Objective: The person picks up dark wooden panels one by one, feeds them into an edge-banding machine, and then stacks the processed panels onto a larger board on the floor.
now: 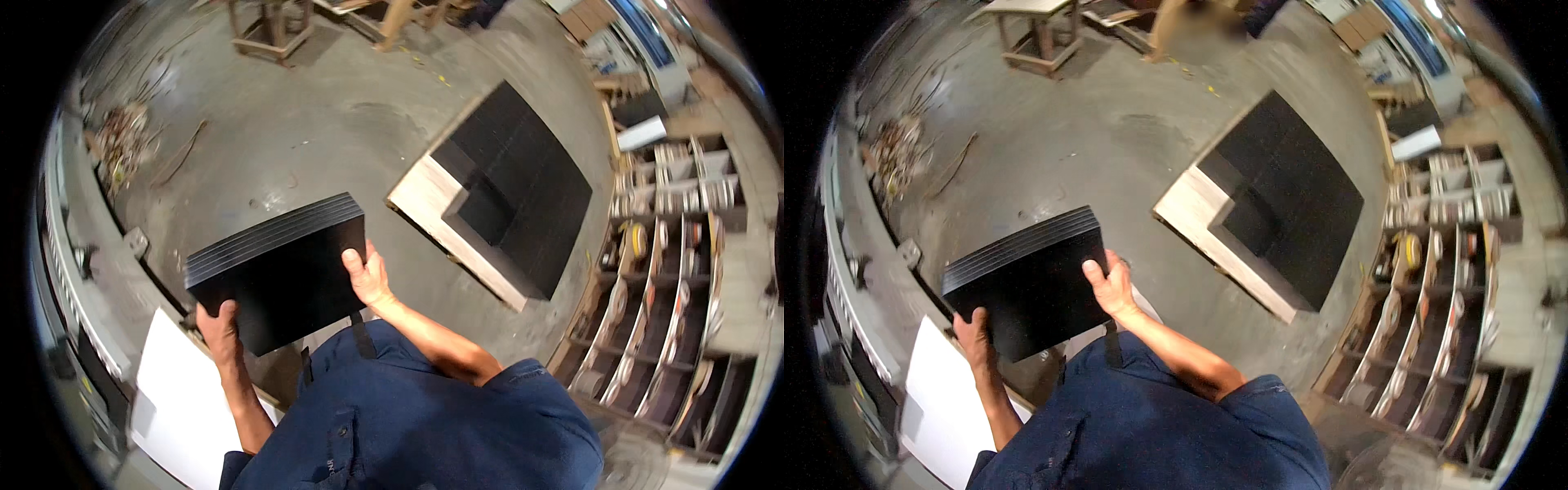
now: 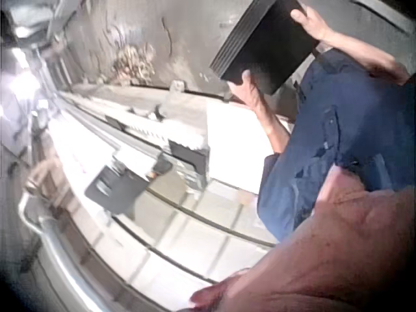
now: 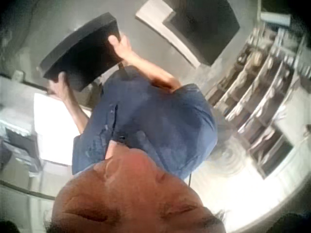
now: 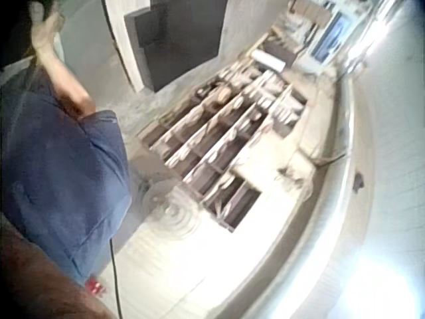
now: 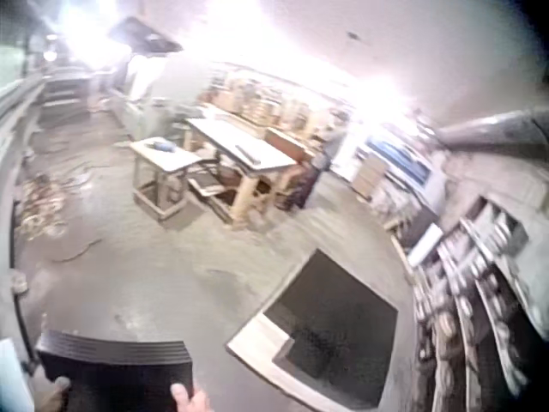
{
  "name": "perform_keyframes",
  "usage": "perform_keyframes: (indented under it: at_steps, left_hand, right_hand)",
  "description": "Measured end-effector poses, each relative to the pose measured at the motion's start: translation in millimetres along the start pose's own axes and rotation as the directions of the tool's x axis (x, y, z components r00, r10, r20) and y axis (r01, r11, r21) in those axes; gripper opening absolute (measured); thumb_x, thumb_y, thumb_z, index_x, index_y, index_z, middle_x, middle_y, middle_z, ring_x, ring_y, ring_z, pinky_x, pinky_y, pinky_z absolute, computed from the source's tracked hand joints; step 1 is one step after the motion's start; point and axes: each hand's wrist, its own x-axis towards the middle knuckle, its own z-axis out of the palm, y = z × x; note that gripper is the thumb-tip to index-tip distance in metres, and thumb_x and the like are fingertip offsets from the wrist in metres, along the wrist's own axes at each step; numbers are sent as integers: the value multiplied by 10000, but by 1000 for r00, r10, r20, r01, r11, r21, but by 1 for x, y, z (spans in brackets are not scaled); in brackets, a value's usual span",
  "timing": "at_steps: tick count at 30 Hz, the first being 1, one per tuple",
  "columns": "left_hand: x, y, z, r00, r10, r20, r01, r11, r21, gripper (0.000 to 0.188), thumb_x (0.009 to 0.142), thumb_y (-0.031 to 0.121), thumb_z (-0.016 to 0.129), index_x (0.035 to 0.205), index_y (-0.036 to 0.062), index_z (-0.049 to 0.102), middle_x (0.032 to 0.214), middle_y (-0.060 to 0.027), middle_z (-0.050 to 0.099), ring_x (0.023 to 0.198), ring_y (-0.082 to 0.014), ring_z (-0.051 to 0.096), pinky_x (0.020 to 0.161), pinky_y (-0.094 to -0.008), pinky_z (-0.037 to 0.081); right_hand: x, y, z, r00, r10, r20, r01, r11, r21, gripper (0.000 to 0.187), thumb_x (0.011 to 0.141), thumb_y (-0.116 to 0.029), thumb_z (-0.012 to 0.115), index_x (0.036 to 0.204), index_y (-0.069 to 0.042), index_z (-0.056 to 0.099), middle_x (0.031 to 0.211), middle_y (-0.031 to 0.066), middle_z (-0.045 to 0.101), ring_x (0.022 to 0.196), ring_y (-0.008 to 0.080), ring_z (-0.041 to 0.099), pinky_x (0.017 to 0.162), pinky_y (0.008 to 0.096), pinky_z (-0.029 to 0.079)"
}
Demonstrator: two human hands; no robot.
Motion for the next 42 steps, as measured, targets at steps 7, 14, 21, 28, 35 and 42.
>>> perform_keyframes:
  at_steps: [7, 14, 21, 28, 35, 42]
  left_hand:
    - [33, -24, 155, 919, -157, 363, 166, 986, 6, 533, 728, 307, 790, 1091, -7, 559, 982, -40, 612, 864, -143, 570, 806, -282, 455]
    - [35, -62, 307, 856, -333, 396, 294, 943, 157, 349, 759, 136, 744, 1029, -17, 586, 939, -55, 646, 806, -145, 598, 769, -287, 484]
    - [41, -139, 476, 712, -566, 416, 398, 813, 425, 432, 797, 167, 704, 1118, -64, 529, 978, -124, 634, 834, -199, 623, 759, -324, 513]
    - [70, -285, 610, 605, -695, 388, 382, 681, 625, 549, 748, 271, 752, 1115, -79, 540, 952, -130, 638, 817, -199, 624, 731, -328, 517]
    - [88, -410, 702, 440, -736, 514, 380, 672, 636, 684, 726, 352, 769, 1160, -105, 505, 1025, -168, 624, 893, -224, 611, 777, -337, 501]
    - [98, -452, 745, 392, -736, 552, 372, 676, 636, 701, 732, 358, 772, 1172, -116, 500, 1052, -196, 613, 915, -244, 605, 795, -342, 495]
  right_hand:
    - [1, 66, -115, 914, 244, -325, -314, 932, -184, 825, 835, -617, 486, 1205, 120, 497, 1160, 369, 516, 1190, 429, 454, 1034, 392, 316]
    - [22, 160, -217, 866, 339, -368, -367, 930, -5, 805, 885, -569, 461, 1229, 158, 430, 1403, 376, 214, 1373, 418, 131, 1129, 399, 107]
    - [59, 227, -334, 628, 677, -385, -645, 729, 230, 635, 832, -576, 557, 1067, 8, 634, 1031, 231, 646, 1028, 359, 595, 870, 380, 446]
    - [90, 346, -403, 507, 745, -434, -656, 660, 366, 582, 835, -505, 615, 1026, 44, 634, 958, 171, 665, 892, 223, 608, 836, 344, 455]
    - [104, 481, -428, 376, 785, -493, -626, 607, 490, 567, 807, -424, 687, 1068, 69, 588, 985, 152, 648, 897, 220, 583, 820, 331, 445]
    - [106, 510, -422, 322, 701, -636, -418, 708, 569, 593, 837, -363, 674, 1154, 117, 531, 1012, 170, 634, 932, 217, 588, 860, 322, 444]
